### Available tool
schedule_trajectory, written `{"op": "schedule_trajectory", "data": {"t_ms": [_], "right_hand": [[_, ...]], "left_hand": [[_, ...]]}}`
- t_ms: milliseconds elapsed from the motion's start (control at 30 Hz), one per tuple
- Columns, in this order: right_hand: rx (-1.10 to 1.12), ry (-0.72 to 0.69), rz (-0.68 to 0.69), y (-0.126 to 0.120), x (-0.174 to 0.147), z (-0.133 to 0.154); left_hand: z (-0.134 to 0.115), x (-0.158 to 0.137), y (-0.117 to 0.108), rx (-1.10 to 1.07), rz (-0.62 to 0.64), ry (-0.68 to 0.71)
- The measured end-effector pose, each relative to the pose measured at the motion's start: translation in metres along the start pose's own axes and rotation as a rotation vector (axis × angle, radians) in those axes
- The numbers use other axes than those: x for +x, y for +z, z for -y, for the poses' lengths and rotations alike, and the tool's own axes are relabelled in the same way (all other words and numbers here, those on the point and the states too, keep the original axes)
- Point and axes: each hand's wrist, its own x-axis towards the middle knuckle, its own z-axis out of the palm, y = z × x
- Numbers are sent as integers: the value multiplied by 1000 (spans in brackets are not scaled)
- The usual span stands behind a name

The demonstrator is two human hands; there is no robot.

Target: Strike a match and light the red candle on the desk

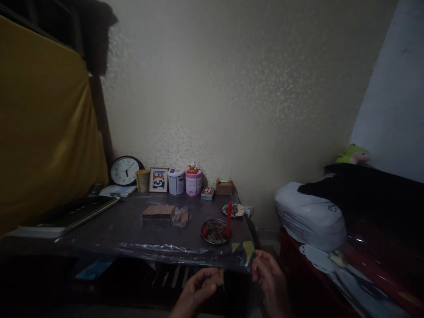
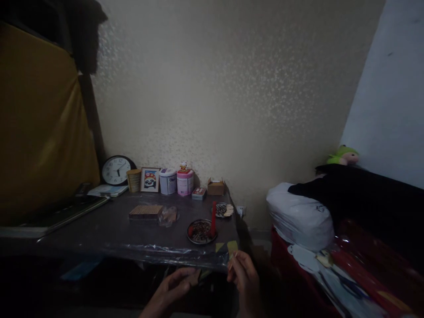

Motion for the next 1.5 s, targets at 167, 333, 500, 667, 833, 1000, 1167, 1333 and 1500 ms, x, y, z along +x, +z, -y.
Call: {"op": "schedule_trajectory", "data": {"t_ms": [167, 333, 500, 667, 833, 1000, 1167, 1333, 1500], "right_hand": [[31, 32, 43, 2, -2, -3], [38, 38, 36, 4, 0, -13], [78, 44, 71, 14, -2, -17], [76, 56, 88, 21, -3, -22], [117, 65, 98, 26, -3, -24], [136, 107, 92, 31, -5, -28], [152, 130, 94, 32, -5, -23], [141, 114, 45, 23, 1, -18], [94, 98, 51, 18, 3, -20]], "left_hand": [[2, 1, 1, -47, 11, -30], [3, 2, 2, -51, -12, -1], [10, 7, -1, -102, -3, 5], [17, 13, -6, -140, -15, 3], [18, 15, -7, -171, -37, -12], [18, 17, -8, -177, -46, -19], [19, 18, -10, -178, -54, -9], [18, 18, -7, -169, -56, 7], [14, 16, -3, -201, -54, -6]]}}
